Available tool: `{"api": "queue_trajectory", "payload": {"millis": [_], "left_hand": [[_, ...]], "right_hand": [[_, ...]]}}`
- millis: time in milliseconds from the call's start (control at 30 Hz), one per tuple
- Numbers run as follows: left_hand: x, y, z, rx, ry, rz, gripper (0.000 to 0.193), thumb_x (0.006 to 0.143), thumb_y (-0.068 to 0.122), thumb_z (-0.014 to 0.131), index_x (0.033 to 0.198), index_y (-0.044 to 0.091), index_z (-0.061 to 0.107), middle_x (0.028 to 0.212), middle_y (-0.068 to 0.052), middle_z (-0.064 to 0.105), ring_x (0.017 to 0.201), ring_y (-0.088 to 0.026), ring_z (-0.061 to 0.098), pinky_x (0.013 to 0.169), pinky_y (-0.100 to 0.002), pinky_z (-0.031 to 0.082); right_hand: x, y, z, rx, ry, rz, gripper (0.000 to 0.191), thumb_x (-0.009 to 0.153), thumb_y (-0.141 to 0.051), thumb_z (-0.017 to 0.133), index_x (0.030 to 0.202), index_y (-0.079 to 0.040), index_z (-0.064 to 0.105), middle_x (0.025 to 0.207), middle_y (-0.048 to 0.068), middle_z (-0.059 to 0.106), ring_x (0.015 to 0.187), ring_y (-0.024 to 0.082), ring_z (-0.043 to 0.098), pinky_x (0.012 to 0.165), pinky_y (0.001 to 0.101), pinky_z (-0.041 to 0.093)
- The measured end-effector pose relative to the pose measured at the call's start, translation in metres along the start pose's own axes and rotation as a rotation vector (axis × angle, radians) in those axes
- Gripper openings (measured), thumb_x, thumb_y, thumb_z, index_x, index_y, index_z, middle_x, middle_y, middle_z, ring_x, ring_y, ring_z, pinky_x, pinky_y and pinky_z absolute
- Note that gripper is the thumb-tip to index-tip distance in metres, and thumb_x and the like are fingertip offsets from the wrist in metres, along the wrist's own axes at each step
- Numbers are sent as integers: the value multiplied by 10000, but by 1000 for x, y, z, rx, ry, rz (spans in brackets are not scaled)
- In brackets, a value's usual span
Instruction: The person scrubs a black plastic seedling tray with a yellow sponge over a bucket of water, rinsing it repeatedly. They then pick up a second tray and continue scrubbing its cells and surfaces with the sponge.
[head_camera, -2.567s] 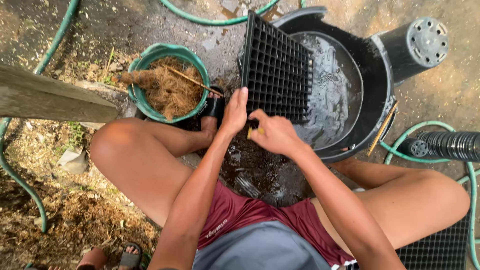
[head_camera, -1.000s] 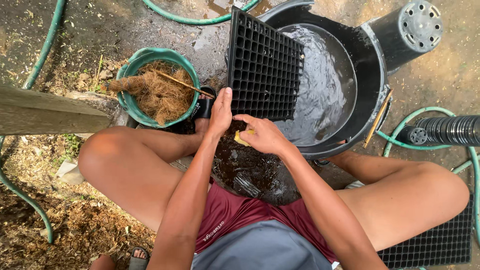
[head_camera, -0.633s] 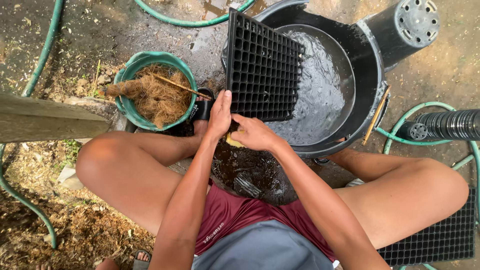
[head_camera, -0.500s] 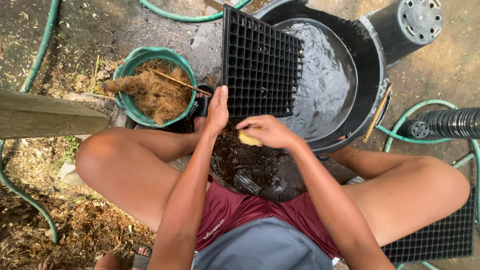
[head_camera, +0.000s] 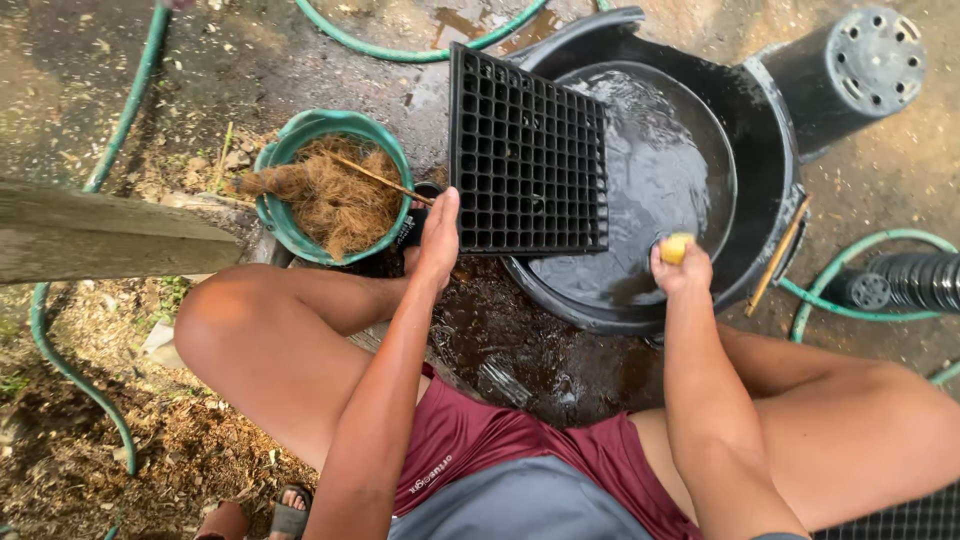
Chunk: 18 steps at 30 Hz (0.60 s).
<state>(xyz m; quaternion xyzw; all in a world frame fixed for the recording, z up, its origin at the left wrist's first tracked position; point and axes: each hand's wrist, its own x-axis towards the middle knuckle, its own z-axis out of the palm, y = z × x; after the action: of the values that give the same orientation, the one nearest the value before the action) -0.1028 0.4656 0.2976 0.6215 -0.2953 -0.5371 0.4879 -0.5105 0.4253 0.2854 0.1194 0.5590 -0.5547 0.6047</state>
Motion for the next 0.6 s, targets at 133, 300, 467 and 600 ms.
{"api": "queue_trajectory", "payload": {"millis": [133,300,467,600], "left_hand": [[2,5,12,-36,12,-88,827,1024,562,421,1589,-18,253,1675,-166,251,1557,-259,207,1245,-371,157],[3,3,23,-100,1,-105,888,1006,606,405,1607,-6,173,1710,-153,146,1583,-243,106,1253,-368,87],[6,-4,23,-142,58,-89,903,1000,618,427,1597,-28,220,1705,-154,186,1580,-235,145,1259,-372,107],[1,-2,17,-244,44,-101,891,1036,617,445,1563,-91,320,1647,-266,287,1534,-338,240,1233,-440,196]], "right_hand": [[14,5,-4,-8,102,41,259,999,-236,465,1141,-124,649,1027,78,706,888,242,681,736,452,576],[6,-10,22,-219,-347,-27,264,931,-266,510,1060,-117,686,911,91,693,744,200,625,626,331,502],[-65,41,122,-794,-676,-46,398,996,-354,603,676,-143,493,537,-27,422,423,106,336,390,278,279],[-146,134,171,-1071,-821,-51,408,988,-302,605,635,-133,491,559,-45,410,455,97,320,413,298,249]]}}
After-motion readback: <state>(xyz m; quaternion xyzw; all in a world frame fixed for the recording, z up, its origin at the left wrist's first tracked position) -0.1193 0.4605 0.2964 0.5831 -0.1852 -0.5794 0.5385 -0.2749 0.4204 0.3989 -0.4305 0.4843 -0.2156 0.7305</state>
